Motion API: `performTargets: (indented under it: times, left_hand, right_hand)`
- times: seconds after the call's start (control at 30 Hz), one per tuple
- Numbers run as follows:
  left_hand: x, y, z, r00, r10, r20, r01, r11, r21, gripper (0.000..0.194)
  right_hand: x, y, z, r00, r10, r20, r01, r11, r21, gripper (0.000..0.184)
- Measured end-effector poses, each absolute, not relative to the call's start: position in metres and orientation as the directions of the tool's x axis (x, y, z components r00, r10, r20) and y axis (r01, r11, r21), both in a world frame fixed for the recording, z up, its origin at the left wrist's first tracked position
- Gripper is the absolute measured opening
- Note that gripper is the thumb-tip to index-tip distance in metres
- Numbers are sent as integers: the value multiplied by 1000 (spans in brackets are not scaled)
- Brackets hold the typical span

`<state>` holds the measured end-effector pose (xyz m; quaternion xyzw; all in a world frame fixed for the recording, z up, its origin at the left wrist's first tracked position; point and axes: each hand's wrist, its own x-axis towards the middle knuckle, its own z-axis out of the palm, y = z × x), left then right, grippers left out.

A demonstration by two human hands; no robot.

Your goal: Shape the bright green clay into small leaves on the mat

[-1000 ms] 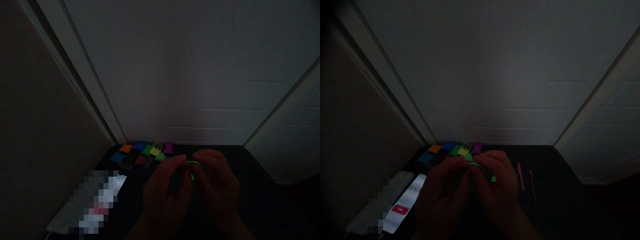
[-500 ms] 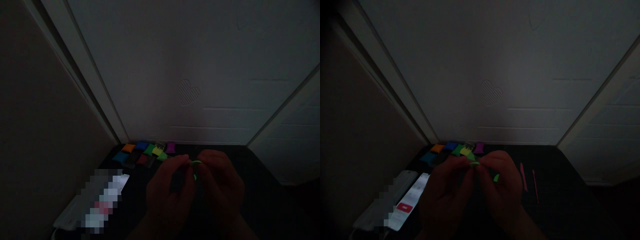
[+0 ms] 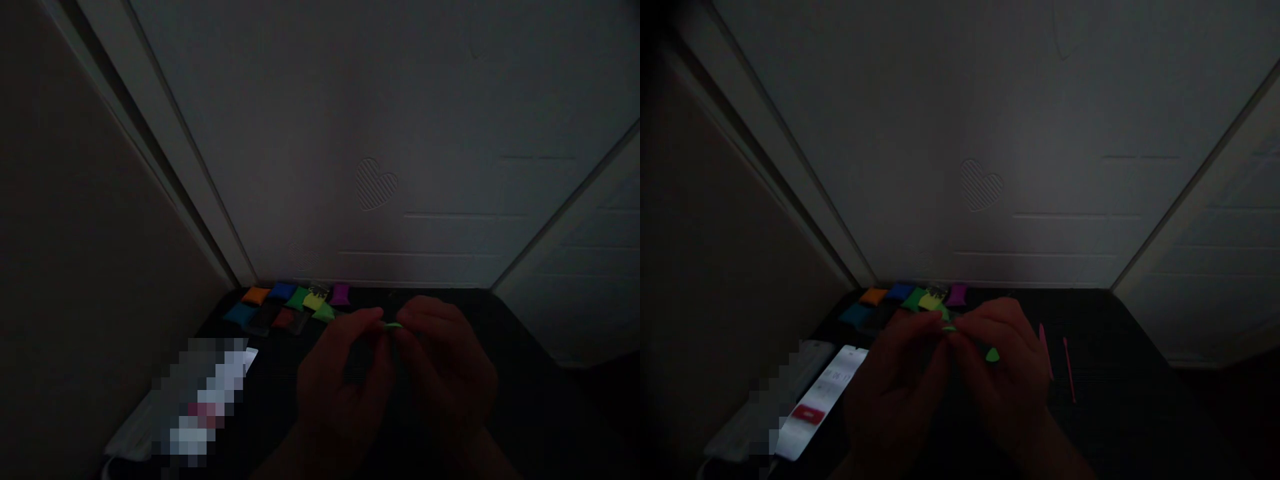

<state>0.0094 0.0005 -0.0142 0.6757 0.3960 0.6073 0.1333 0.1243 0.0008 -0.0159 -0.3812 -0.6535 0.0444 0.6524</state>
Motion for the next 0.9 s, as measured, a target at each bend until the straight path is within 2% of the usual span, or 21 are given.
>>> performTargets:
  times: [0.2,0.4,0.6,0.7,0.77,0.9]
  left_hand:
    - [10,-1,-13,-9,729,684,371,-633,679,32]
    - [8,2,-15,-17,754,657,316,-619,719,27]
    - [8,1,-16,-30,788,615,223,-594,773,24]
    - [8,2,-17,-12,804,594,210,-579,788,32]
    - [8,3,-16,21,805,592,247,-578,778,30]
    - [8,4,-13,25,789,614,282,-595,753,21]
  right_hand:
    - [126,-1,-12,125,574,810,447,696,-562,23]
    - [128,-1,-14,114,606,788,453,674,-584,27]
    - [127,2,-15,136,570,810,487,673,-556,21]
    - [132,2,-14,46,550,834,544,686,-483,27]
    - [137,1,-12,-26,552,833,573,691,-440,30]
    - [141,2,-11,-31,596,803,574,668,-474,30]
